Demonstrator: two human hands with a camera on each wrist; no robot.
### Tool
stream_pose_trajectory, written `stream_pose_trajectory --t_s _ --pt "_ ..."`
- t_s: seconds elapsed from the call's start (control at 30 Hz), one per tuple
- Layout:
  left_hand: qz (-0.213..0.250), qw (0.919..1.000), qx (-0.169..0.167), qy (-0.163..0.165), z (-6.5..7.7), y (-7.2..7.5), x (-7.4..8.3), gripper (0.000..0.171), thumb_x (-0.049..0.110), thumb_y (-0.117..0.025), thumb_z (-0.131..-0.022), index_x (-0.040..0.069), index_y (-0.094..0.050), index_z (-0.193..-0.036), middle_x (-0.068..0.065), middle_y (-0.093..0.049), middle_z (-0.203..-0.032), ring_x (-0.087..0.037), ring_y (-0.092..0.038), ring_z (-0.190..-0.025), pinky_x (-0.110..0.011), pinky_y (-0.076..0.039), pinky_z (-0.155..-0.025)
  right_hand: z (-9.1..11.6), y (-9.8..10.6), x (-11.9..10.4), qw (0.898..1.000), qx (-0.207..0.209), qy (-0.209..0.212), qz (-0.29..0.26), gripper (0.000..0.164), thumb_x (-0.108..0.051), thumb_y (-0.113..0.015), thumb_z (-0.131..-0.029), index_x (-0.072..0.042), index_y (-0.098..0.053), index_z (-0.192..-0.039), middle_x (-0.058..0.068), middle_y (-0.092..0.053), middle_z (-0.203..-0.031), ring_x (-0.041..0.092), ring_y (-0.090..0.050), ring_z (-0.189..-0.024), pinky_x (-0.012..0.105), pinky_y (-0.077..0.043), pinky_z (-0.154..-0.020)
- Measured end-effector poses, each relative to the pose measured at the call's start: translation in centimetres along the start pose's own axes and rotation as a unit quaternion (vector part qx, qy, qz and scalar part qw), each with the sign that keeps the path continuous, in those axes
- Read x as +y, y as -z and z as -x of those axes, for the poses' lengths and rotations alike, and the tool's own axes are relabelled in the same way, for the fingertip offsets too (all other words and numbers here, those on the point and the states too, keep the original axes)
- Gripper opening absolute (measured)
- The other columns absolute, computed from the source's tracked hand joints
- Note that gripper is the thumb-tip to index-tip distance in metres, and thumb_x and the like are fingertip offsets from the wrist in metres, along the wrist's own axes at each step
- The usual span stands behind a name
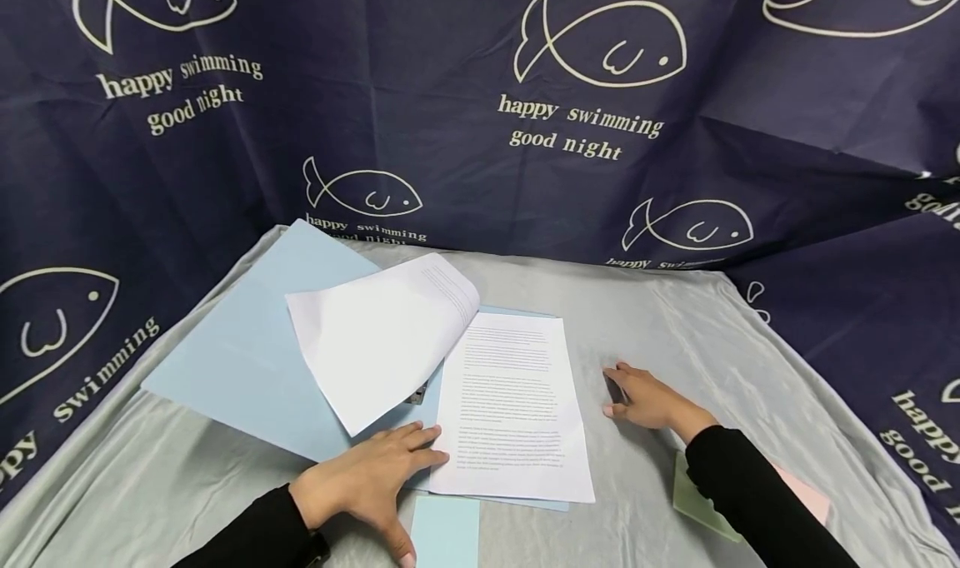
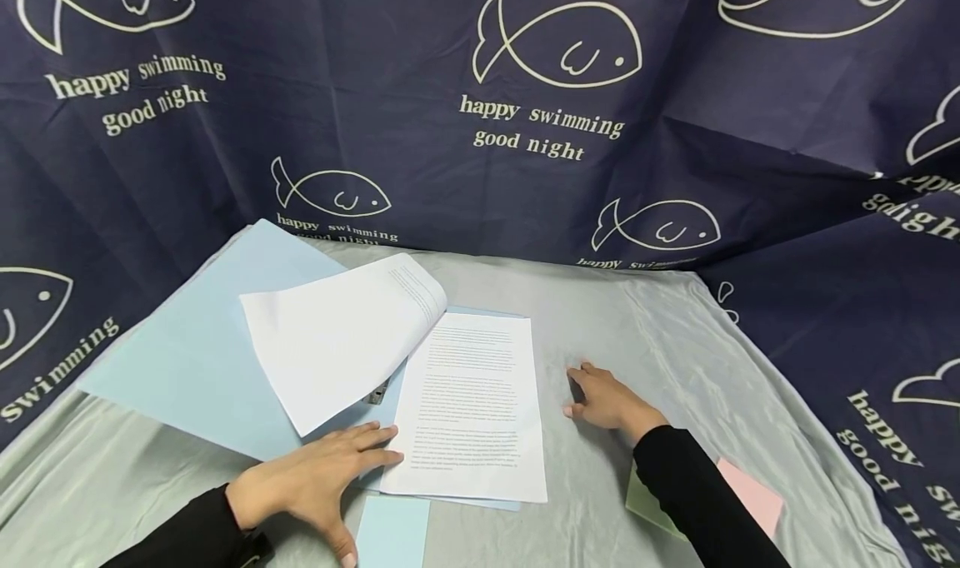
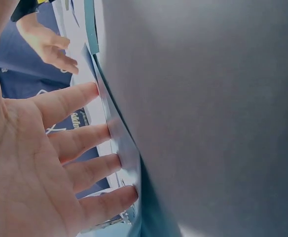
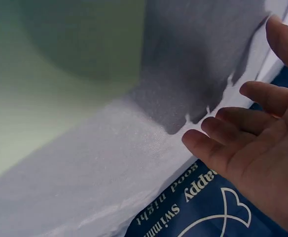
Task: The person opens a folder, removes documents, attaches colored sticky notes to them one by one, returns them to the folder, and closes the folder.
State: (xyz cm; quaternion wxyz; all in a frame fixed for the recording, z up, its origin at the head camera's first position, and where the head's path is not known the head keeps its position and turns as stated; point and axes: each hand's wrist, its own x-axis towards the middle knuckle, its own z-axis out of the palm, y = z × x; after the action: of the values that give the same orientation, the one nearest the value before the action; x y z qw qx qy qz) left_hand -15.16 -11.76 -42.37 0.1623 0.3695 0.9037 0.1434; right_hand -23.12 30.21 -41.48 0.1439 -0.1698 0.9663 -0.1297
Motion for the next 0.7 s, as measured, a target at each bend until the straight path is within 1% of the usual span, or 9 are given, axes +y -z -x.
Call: stream_pose_trajectory --t_s 0.1,0.2,0.3,0.43,0.53,0.63,0.7 --pt "0.002 1.0000 -0.001 0.000 0.0 0.1 0.0 0.110 0.069 -0.086 -0.047 0.022 -0.052 -0.141 -0.011 -0.039 -0.155 -0.039 -0.036 -0.142 -0.059 -0.036 -0.108 1.3 0.1 -0.3 1.000 0.010 0.014 -0.005 0.068 -0.025 -0.069 -0.090 0.013 -0.042 -0.140 0.041 -0.034 -0.145 0.057 -0.034 -0.134 0.065 -0.033 -0.105" --pt "0.004 1.0000 -0.003 0.001 0.1 0.2 0.1 0.110 0.069 -0.086 -0.047 0.022 -0.052 -0.141 -0.011 -0.039 -0.155 -0.038 -0.035 -0.143 -0.058 -0.036 -0.109 2.9 0.2 -0.4 0.999 0.013 0.035 0.000 0.069 -0.026 -0.072 -0.088 0.014 -0.045 -0.136 0.039 -0.044 -0.139 0.056 -0.042 -0.129 0.063 -0.037 -0.103" --pt "0.002 1.0000 -0.008 0.002 0.1 0.2 0.2 0.110 0.068 -0.087 -0.047 0.023 -0.052 -0.142 -0.010 -0.039 -0.156 -0.037 -0.035 -0.143 -0.057 -0.036 -0.110 4.4 0.2 0.0 0.999 0.010 0.052 -0.003 0.075 -0.031 -0.078 -0.081 0.015 -0.048 -0.133 0.034 -0.053 -0.133 0.052 -0.050 -0.123 0.061 -0.040 -0.101" --pt "-0.009 0.9998 -0.016 0.001 0.0 0.3 0.2 0.110 0.067 -0.088 -0.047 0.025 -0.051 -0.142 -0.008 -0.039 -0.156 -0.036 -0.036 -0.143 -0.055 -0.037 -0.110 6.3 0.4 0.7 0.998 -0.006 0.060 -0.001 0.089 -0.038 -0.086 -0.068 0.014 -0.050 -0.131 0.030 -0.059 -0.127 0.049 -0.055 -0.117 0.058 -0.045 -0.095" --pt "-0.020 0.9996 -0.019 -0.001 0.0 0.3 0.2 0.110 0.065 -0.089 -0.047 0.026 -0.050 -0.142 -0.007 -0.039 -0.156 -0.035 -0.036 -0.143 -0.053 -0.038 -0.110 7.4 0.5 1.2 0.999 -0.033 0.043 -0.006 0.097 -0.037 -0.089 -0.061 0.014 -0.049 -0.132 0.030 -0.059 -0.126 0.050 -0.055 -0.115 0.059 -0.045 -0.093" --pt "-0.025 0.9994 -0.022 0.000 0.0 0.4 0.2 0.110 0.062 -0.090 -0.046 0.026 -0.050 -0.142 -0.007 -0.039 -0.156 -0.035 -0.036 -0.143 -0.053 -0.038 -0.109 8.1 0.2 1.3 0.998 -0.056 0.008 -0.018 0.101 -0.032 -0.092 -0.056 0.012 -0.047 -0.135 0.032 -0.055 -0.129 0.052 -0.052 -0.117 0.061 -0.044 -0.093" --pt "-0.024 0.9994 -0.024 0.001 0.0 0.4 0.2 0.111 0.061 -0.091 -0.045 0.026 -0.050 -0.142 -0.007 -0.039 -0.156 -0.034 -0.036 -0.144 -0.053 -0.038 -0.109 8.2 0.0 1.1 0.998 -0.061 -0.014 -0.014 0.102 -0.029 -0.093 -0.054 0.011 -0.047 -0.135 0.031 -0.053 -0.129 0.052 -0.051 -0.117 0.059 -0.046 -0.091"
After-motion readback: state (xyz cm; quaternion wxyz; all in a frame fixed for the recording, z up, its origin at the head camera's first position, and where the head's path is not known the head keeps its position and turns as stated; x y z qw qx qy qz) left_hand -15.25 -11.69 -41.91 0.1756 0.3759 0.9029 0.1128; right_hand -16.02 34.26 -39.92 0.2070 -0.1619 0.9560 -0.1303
